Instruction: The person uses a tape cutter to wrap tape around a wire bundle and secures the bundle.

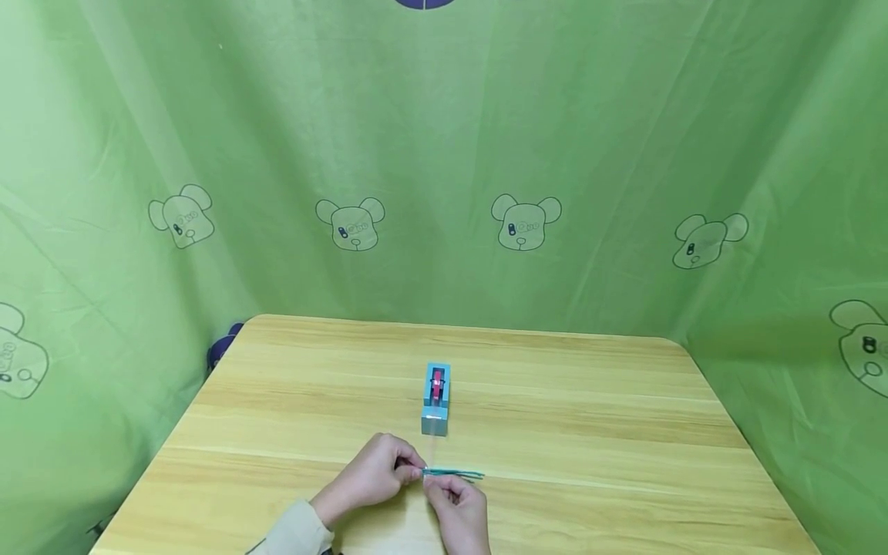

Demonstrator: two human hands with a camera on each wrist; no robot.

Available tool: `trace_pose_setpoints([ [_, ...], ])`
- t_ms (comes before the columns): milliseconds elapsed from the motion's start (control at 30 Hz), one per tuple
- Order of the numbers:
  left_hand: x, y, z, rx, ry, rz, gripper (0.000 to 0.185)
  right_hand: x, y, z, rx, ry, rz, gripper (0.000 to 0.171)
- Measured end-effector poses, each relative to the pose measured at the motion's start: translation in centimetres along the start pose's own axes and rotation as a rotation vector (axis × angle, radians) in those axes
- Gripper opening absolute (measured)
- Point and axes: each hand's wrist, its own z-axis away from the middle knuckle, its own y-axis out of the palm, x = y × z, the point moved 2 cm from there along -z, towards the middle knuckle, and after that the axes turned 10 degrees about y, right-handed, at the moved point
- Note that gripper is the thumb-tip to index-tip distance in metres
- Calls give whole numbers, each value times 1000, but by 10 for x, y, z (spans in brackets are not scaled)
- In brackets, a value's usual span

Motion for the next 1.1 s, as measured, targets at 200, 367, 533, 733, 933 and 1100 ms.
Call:
trace_pose_setpoints([
  [200, 0, 0, 0, -4, 2, 1, 8, 1, 0, 1, -16, -17, 13, 18],
  [367, -1, 0, 0, -3, 3, 17, 8, 3, 1, 3, -41, 0, 36, 19],
  [533, -2, -2, 0, 8, 2, 22, 9, 5, 1, 4, -49, 2, 42, 21],
  [733, -2, -3, -1, 26, -14, 29, 9, 4, 2, 4, -67, 0, 50, 20],
  [933, -3, -3, 1, 24, -16, 42, 9, 5, 2, 4, -95, 0, 72, 21],
  [1100, -4, -4, 1, 25, -1, 61, 9, 5, 3, 4, -114, -5, 76, 21],
])
